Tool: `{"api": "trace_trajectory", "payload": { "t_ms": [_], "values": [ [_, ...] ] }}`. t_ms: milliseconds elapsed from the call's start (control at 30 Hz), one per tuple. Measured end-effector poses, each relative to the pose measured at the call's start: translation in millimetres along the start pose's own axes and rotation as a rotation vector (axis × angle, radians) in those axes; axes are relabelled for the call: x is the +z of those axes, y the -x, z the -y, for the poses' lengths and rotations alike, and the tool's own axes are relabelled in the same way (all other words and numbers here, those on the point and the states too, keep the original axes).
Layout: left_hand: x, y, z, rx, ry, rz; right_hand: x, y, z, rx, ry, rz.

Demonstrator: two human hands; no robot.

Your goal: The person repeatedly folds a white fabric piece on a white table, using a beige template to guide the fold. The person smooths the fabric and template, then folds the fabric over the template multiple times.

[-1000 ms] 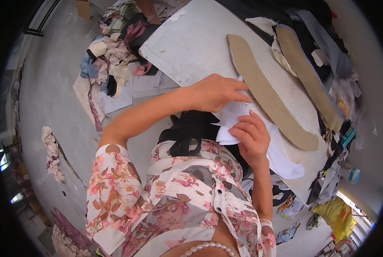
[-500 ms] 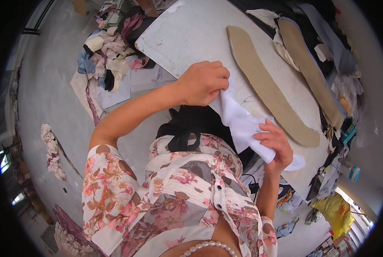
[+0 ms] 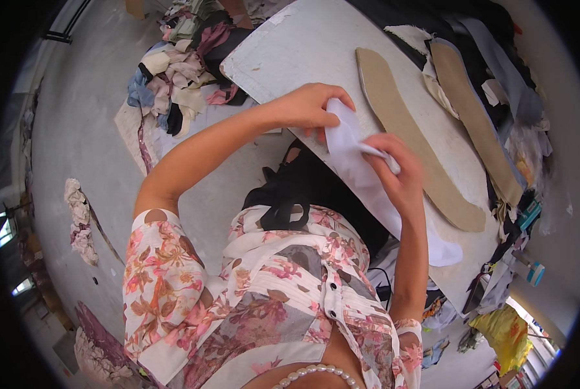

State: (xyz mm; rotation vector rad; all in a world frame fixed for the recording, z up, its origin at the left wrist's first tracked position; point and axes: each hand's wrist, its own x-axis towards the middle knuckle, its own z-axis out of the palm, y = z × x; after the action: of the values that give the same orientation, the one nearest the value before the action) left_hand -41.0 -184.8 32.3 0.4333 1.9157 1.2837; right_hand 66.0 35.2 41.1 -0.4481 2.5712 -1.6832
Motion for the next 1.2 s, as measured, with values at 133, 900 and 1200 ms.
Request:
{"api": "trace_trajectory", "payload": {
  "t_ms": [133, 900, 1200],
  "values": [
    [-16.5, 6.3, 18.7, 0.021, -0.031, -0.166, 11.6, -29.6, -0.2, -0.054, 0.223, -0.063],
    [12.6, 42.5, 29.4, 0.847, -0.995, -0.601, 0.7, 127.5, -33.3, -0.086, 0.602, -0.507],
    [61.8, 36.1, 32.1, 1.009, -0.814, -0.46, -0.5, 61.1, -12.2, -0.175, 0.849, -0.262]
  ]
}}
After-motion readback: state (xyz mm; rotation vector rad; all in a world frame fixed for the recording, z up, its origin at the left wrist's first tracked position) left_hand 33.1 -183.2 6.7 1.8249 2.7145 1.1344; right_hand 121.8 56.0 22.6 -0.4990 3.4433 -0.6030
